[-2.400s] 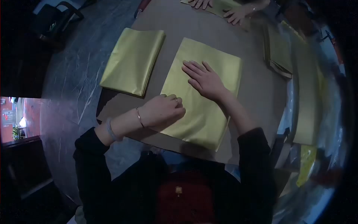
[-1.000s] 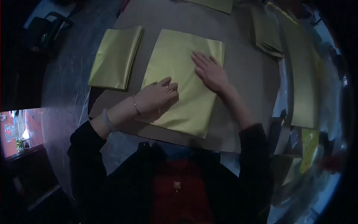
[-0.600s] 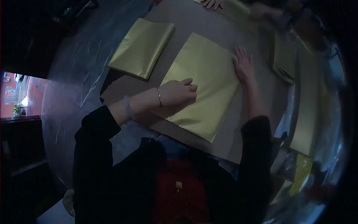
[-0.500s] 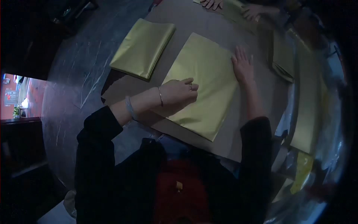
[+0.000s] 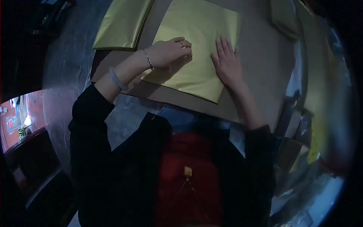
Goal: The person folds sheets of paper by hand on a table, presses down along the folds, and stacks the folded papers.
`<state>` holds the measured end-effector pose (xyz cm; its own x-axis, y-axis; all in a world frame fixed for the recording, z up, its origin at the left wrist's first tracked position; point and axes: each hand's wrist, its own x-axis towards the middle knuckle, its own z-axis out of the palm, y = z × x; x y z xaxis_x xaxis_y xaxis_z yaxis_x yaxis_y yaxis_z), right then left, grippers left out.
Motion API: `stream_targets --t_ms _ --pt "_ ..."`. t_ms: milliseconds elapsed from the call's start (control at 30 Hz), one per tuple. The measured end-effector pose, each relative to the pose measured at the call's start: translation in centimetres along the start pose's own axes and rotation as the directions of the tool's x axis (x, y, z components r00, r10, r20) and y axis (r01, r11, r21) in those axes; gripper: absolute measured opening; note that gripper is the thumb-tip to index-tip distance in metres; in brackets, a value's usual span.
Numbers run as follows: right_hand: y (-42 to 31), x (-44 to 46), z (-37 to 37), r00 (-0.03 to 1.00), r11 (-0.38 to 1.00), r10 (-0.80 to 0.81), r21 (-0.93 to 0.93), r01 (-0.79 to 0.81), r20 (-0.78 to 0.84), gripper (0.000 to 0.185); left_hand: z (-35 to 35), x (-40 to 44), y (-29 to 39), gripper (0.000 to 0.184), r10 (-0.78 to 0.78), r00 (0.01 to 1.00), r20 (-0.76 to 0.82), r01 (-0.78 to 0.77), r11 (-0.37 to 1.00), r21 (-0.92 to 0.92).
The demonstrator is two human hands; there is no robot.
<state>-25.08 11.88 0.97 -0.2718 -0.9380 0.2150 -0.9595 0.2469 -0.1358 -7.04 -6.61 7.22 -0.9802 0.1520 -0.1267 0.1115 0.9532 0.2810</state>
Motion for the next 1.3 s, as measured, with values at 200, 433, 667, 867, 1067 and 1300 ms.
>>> stream_targets --t_ms 200,433,667,867,1067,1300 --pt "-1.8 -3.7 -1.2 0.999 0.999 -0.044 0.002 0.044 0.018 0.055 -0.8 -0.1 0.5 0.073 -0.083 0.993 0.083 0.082 0.997 0.012" --pt "-3.2 -6.5 -2.7 0.992 0.998 -0.063 -0.001 0.064 0.110 0.055 -1.8 -0.1 1.3 0.074 -0.166 0.975 0.148 0.165 0.986 0.017" --pt "-3.2 -8.6 -4.8 0.974 0.979 -0.060 0.202 0.015 0.218 0.052 -0.7 -0.2 0.4 0.075 -0.118 0.987 0.112 0.114 0.992 0.049" --pt "-2.7 -12.3 -6.8 0.914 0.619 0.349 0.681 -0.390 0.207 0.046 -2.0 0.0 1.3 0.077 -0.200 0.954 0.224 0.201 0.979 0.021" --pt "-4.5 -14.5 -6.0 0.974 0.902 0.214 0.367 -0.227 0.077 0.049 -1.4 -0.5 0.9 0.070 -0.083 0.996 0.035 0.084 0.996 -0.004" --pt "-7.5 -8.9 -5.2 0.994 0.981 -0.086 0.180 0.072 0.073 0.057 -1.8 0.1 0.9 0.075 -0.156 0.968 0.198 0.164 0.986 -0.024"
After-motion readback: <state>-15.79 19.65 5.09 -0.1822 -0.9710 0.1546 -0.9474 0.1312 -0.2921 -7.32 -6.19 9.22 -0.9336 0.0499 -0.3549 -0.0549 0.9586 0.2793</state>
